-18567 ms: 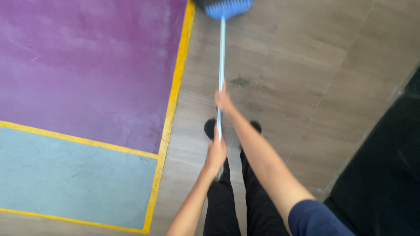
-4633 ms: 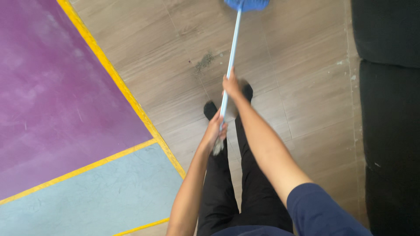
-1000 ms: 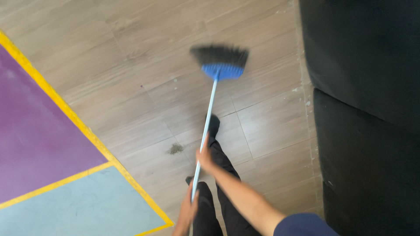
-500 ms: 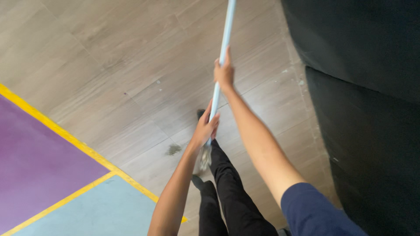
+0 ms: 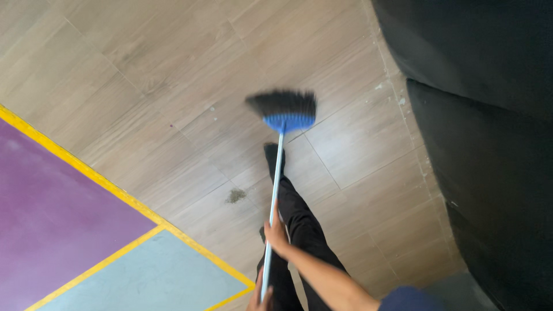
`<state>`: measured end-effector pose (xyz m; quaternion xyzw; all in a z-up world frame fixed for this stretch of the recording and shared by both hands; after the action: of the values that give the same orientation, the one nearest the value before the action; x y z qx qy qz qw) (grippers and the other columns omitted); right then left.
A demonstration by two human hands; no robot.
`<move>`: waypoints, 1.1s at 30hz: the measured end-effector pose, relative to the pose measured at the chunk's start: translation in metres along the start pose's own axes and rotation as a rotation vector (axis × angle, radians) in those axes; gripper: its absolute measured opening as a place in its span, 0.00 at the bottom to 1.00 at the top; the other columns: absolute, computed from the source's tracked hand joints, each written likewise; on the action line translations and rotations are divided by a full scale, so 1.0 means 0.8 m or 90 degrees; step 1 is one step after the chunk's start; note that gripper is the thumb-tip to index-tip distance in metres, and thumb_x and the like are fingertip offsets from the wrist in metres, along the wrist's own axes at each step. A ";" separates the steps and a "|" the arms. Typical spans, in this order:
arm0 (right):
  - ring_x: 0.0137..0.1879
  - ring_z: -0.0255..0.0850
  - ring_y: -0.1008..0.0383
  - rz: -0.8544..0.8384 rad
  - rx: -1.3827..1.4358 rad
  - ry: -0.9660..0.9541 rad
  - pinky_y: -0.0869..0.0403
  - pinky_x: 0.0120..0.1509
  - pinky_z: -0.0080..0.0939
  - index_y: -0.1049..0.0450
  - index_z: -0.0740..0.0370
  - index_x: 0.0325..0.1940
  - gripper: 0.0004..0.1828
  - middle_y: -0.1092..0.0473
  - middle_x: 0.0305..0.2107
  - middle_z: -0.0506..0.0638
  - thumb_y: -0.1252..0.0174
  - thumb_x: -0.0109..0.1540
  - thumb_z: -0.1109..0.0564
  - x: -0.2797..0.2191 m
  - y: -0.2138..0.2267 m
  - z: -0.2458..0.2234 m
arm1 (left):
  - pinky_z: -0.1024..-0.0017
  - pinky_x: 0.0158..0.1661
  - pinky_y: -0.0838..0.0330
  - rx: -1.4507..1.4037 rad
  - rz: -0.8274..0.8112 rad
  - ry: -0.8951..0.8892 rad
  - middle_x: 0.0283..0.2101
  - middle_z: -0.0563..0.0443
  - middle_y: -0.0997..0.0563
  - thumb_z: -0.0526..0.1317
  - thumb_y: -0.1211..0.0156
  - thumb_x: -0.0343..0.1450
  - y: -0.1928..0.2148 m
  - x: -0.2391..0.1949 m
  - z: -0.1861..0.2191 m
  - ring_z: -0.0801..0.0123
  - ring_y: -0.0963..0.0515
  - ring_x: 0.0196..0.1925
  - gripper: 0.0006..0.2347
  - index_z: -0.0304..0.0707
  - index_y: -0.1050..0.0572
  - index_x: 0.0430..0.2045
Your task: The person sweeps dirt across a tiled floor using a broom, pushing the debris along the edge of a purple and blue wall and then along a black cushioned barrier.
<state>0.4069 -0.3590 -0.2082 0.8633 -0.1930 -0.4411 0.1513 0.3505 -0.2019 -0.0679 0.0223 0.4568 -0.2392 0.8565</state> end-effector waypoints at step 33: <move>0.20 0.45 0.26 0.015 0.197 -0.181 0.26 0.20 0.43 0.61 0.47 0.82 0.45 0.26 0.36 0.59 0.53 0.63 0.64 -0.119 -0.106 0.082 | 0.79 0.14 0.48 -0.260 -0.079 0.396 0.23 0.58 0.37 0.37 0.49 0.75 0.106 -0.112 -0.055 0.80 0.43 0.14 0.29 0.66 0.47 0.74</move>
<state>0.3187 -0.2461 -0.2145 0.8031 -0.2881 -0.5215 -0.0068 0.3108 -0.0809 -0.0376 -0.1050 0.7338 -0.1762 0.6477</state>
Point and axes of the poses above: each hand's wrist, its own x-axis towards the middle knuckle, its own y-axis out of the back of the hand, z = x × y, the point moved 1 cm from there along x, towards the middle knuckle
